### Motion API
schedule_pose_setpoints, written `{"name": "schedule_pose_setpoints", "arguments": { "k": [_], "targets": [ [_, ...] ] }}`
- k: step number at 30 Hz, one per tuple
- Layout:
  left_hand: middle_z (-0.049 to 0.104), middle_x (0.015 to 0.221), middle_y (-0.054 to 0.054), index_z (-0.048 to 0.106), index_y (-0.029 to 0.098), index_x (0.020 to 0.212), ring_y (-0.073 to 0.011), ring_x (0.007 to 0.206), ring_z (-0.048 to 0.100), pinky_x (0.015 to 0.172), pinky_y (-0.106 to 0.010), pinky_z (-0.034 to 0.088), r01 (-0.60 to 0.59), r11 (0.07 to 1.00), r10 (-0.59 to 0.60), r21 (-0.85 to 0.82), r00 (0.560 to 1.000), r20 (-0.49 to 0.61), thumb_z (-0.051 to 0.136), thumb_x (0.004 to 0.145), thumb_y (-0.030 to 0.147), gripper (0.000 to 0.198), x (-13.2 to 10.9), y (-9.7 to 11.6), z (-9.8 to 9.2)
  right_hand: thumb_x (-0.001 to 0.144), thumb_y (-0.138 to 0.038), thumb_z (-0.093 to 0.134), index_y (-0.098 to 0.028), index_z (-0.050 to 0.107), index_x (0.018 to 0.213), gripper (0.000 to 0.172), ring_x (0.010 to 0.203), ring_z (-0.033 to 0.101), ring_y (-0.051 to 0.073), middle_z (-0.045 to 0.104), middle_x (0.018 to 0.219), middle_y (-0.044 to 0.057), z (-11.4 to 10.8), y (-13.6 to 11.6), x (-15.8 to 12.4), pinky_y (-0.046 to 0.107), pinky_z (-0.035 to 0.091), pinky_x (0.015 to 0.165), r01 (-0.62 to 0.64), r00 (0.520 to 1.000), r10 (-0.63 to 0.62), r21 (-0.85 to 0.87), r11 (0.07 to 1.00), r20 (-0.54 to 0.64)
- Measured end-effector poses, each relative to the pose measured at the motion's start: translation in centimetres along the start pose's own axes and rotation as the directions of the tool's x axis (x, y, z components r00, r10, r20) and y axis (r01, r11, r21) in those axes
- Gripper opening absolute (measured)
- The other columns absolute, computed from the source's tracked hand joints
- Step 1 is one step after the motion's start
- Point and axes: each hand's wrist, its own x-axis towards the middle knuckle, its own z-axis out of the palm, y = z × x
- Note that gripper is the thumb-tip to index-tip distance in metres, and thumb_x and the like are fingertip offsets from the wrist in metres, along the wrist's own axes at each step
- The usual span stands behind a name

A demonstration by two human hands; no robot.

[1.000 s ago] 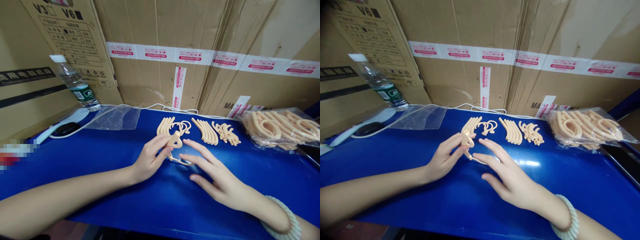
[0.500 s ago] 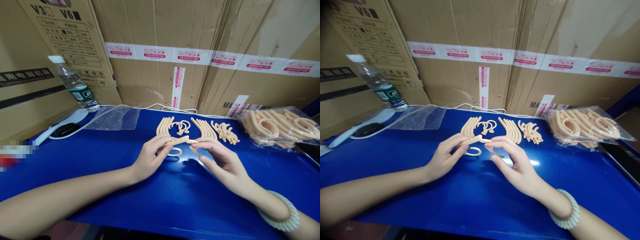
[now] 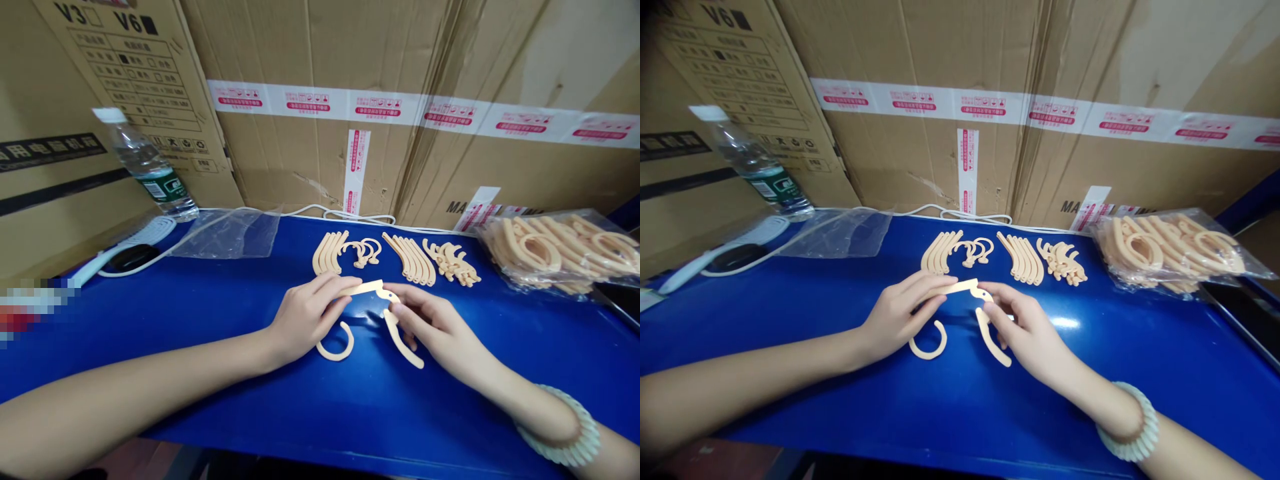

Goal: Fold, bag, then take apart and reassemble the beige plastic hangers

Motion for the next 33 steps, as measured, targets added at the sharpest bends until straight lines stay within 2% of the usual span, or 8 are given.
{"name": "schedule_pose_setpoints", "arguments": {
  "k": [3, 5, 7, 11, 16, 19, 26, 33],
  "targets": [
    [0.071, 0.118, -0.009, 0.065, 0.023, 0.127, -0.0225, 0.108, 0.067, 0.089, -0.032, 0.053, -0.042, 0.995, 0.041, 0.09, 0.999, 0.015, 0.047, 0.102, 0.025, 0.031, 0.0, 0.1, -0.1, 0.093, -0.051, 0.06, -0.016, 0.064, 0.09, 0.036, 0.058, 0.056, 0.01, 0.055, 0.071, -0.002, 0.2, 0.2, 0.3, 0.023, 0.049, 0.056, -0.047, 0.995, 0.039, 0.08, 0.996, 0.095],
    [0.072, 0.113, -0.01, 0.067, 0.022, 0.125, -0.0224, 0.101, 0.069, 0.082, -0.031, 0.053, -0.056, 0.989, 0.052, 0.137, 0.998, 0.03, 0.048, 0.101, 0.026, 0.031, 0.1, 0.4, -0.3, 0.094, -0.051, 0.059, -0.017, 0.059, 0.084, 0.036, 0.065, 0.062, 0.012, 0.061, 0.077, 0.001, 0.4, 0.2, 0.4, 0.025, 0.053, 0.064, -0.041, 0.995, 0.027, 0.147, 0.988, 0.098],
    [0.073, 0.11, -0.01, 0.069, 0.022, 0.124, -0.0211, 0.092, 0.069, 0.078, -0.03, 0.053, -0.064, 0.982, 0.057, 0.179, 0.997, 0.047, 0.047, 0.102, 0.027, 0.032, 0.1, 0.6, -0.4, 0.097, -0.053, 0.052, -0.018, 0.055, 0.084, 0.038, 0.059, 0.062, 0.012, 0.062, 0.071, 0.0, 0.6, 0.2, 0.2, 0.024, 0.052, 0.056, -0.071, 0.991, 0.047, 0.197, 0.978, 0.127],
    [0.074, 0.099, -0.008, 0.069, 0.024, 0.124, -0.0169, 0.074, 0.066, 0.066, -0.027, 0.049, -0.147, 0.943, 0.123, 0.299, 0.988, 0.095, 0.046, 0.102, 0.027, 0.032, 0.0, 0.6, -0.4, 0.098, -0.051, 0.048, -0.019, 0.05, 0.083, 0.035, 0.037, 0.041, 0.005, 0.053, 0.058, -0.006, 0.6, -0.3, -0.2, 0.015, 0.031, 0.033, -0.163, 0.968, 0.123, 0.175, 0.971, 0.219],
    [0.069, 0.073, -0.001, 0.07, 0.024, 0.118, -0.0116, 0.054, 0.055, 0.051, -0.023, 0.036, -0.364, 0.789, 0.344, 0.494, 0.929, 0.135, 0.047, 0.103, 0.026, 0.027, -0.1, 0.5, -0.3, 0.096, -0.053, 0.049, -0.019, 0.049, 0.081, 0.037, 0.03, 0.035, 0.004, 0.053, 0.055, -0.006, 0.4, -0.3, -0.4, 0.014, 0.022, 0.028, -0.232, 0.938, 0.193, 0.11, 0.966, 0.286],
    [0.058, 0.061, 0.002, 0.07, 0.019, 0.104, -0.0105, 0.046, 0.048, 0.045, -0.024, 0.03, -0.424, 0.718, 0.435, 0.552, 0.893, 0.12, 0.043, 0.106, 0.028, 0.029, 0.0, 0.5, -0.3, 0.095, -0.059, 0.05, -0.019, 0.051, 0.081, 0.042, 0.028, 0.036, 0.005, 0.054, 0.05, -0.006, 0.5, 0.1, -0.4, 0.014, 0.021, 0.026, -0.24, 0.932, 0.2, 0.102, 0.965, 0.303],
    [0.053, 0.056, 0.003, 0.063, 0.017, 0.082, -0.0119, 0.042, 0.045, 0.042, -0.029, 0.025, -0.436, 0.682, 0.454, 0.587, 0.882, 0.129, 0.039, 0.107, 0.03, 0.038, 0.1, 0.5, -0.3, 0.099, -0.057, 0.045, -0.017, 0.059, 0.094, 0.042, 0.027, 0.039, 0.006, 0.058, 0.047, -0.005, 0.7, 0.1, -0.5, 0.015, 0.024, 0.028, -0.174, 0.941, 0.156, 0.034, 0.984, 0.301],
    [0.053, 0.054, 0.003, 0.058, 0.017, 0.075, -0.0117, 0.041, 0.044, 0.043, -0.03, 0.021, -0.425, 0.716, 0.418, 0.554, 0.896, 0.148, 0.038, 0.107, 0.03, 0.04, -0.1, 0.8, -0.3, 0.104, -0.047, 0.038, -0.02, 0.053, 0.087, 0.036, 0.029, 0.042, 0.007, 0.057, 0.048, -0.006, 0.7, -0.2, -0.7, 0.017, 0.03, 0.034, 0.027, 0.977, 0.027, -0.25, 0.968, 0.211]
  ]
}}
